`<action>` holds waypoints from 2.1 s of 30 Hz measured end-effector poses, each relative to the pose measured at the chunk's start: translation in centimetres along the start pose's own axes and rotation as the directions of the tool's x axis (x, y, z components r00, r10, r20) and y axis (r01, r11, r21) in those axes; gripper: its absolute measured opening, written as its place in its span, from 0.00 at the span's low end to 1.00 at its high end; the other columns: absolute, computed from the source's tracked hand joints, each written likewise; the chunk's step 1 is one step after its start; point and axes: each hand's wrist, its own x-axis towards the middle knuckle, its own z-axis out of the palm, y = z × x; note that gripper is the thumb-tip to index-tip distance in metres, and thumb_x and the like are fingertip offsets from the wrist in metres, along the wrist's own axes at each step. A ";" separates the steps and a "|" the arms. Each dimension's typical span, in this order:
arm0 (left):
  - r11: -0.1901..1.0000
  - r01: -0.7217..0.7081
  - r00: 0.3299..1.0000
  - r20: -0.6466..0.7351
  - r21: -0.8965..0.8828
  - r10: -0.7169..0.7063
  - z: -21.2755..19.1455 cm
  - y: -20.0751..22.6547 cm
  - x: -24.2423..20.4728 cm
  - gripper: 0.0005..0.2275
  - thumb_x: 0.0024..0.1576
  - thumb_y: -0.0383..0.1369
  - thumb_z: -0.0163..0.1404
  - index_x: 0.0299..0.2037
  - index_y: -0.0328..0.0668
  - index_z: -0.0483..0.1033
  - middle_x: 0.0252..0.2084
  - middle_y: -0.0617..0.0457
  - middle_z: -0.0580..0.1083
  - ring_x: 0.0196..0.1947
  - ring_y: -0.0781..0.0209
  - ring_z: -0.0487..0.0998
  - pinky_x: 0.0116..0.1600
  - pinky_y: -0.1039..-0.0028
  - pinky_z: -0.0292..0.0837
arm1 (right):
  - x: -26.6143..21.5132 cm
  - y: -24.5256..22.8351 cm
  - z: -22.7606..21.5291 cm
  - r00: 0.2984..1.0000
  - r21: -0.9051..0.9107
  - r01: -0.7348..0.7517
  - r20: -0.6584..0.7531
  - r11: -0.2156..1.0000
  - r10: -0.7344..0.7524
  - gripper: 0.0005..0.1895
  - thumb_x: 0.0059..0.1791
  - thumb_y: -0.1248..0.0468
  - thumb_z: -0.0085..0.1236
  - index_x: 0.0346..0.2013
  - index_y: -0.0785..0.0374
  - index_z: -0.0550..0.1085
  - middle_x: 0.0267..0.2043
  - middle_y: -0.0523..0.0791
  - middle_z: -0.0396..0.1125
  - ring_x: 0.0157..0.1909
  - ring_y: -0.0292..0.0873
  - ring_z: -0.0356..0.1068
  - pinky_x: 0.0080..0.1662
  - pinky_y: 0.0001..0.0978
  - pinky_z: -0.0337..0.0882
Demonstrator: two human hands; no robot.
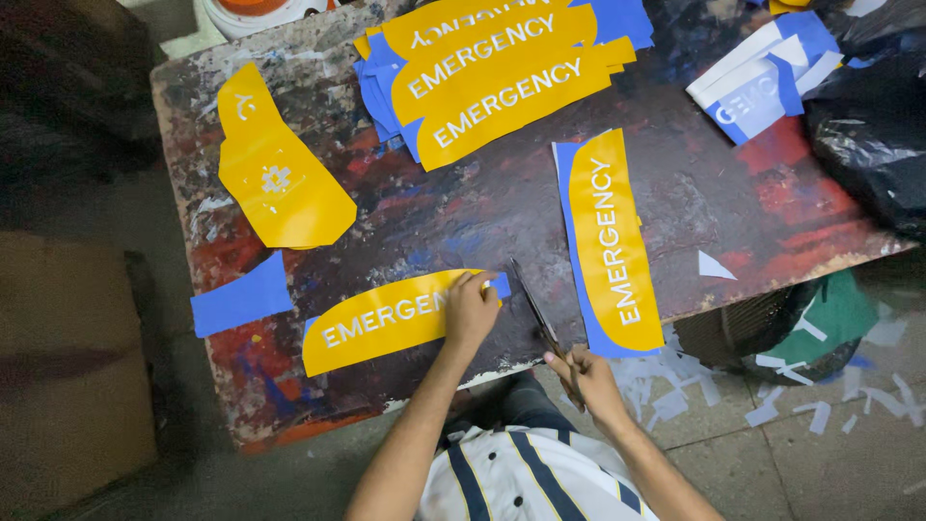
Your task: The person uses shears to cut yellow and blue printed sheets into curved shapes with the word 'EMERGENCY' on them. They trim the edges of each sheet, flip them over, and stack the finished pieces on the table.
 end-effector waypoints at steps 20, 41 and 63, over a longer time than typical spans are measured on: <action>0.992 0.124 0.992 -0.017 0.009 -0.124 -3.1 -3.7 -0.9 0.10 0.53 0.34 0.60 0.39 0.35 0.80 0.38 0.40 0.80 0.40 0.40 0.81 0.45 0.57 0.74 | -3.2 2.4 2.1 0.964 -0.002 -0.251 0.090 0.968 0.250 0.26 0.50 0.47 0.59 0.18 0.61 0.65 0.11 0.40 0.55 0.10 0.35 0.50 0.17 0.30 0.47; 0.953 0.170 0.979 -0.069 -0.251 -0.193 -1.7 -4.1 -1.7 0.10 0.55 0.35 0.58 0.39 0.33 0.80 0.33 0.43 0.81 0.33 0.51 0.84 0.40 0.65 0.76 | -0.6 1.4 9.6 0.987 0.101 -0.163 0.003 0.981 0.163 0.26 0.52 0.45 0.57 0.19 0.58 0.64 0.13 0.37 0.54 0.13 0.32 0.51 0.19 0.29 0.48; 0.988 0.122 0.986 -0.098 -0.095 -0.132 -3.1 -2.3 -1.3 0.10 0.55 0.35 0.58 0.38 0.36 0.79 0.37 0.41 0.79 0.40 0.39 0.80 0.45 0.56 0.72 | 0.0 1.2 8.8 0.976 0.154 -0.209 -0.035 0.966 0.217 0.27 0.50 0.49 0.62 0.16 0.58 0.61 0.12 0.38 0.53 0.11 0.33 0.49 0.16 0.30 0.47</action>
